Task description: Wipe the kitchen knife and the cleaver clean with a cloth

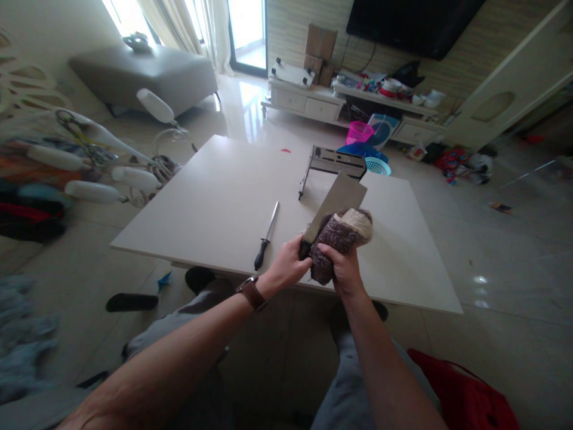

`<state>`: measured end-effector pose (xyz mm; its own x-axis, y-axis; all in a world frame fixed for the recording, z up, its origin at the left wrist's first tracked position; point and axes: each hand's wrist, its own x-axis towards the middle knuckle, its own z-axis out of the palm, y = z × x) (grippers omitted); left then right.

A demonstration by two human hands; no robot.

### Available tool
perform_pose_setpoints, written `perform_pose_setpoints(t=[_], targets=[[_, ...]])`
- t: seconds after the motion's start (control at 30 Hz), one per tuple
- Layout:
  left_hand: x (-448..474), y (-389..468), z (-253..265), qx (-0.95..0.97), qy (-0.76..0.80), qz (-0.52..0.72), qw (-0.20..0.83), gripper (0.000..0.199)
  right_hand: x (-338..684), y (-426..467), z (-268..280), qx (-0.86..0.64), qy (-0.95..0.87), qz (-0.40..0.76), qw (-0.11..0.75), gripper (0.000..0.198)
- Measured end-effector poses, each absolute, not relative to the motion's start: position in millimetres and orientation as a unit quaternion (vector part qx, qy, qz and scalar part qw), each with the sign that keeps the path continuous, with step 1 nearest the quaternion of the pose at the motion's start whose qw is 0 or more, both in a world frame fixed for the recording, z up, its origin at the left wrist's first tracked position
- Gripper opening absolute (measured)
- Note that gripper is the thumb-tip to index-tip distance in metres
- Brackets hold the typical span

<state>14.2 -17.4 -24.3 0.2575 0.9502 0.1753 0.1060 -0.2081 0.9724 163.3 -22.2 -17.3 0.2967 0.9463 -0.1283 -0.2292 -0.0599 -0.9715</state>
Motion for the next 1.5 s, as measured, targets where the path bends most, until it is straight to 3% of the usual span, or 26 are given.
perform_pose_setpoints(t=[1.5], targets=[[13.9, -18.4, -23.1, 0.628, 0.418, 0.434, 0.492, 0.045, 162.4, -22.1, -18.0, -0.545, -0.308, 0.494, 0.604, 0.060]])
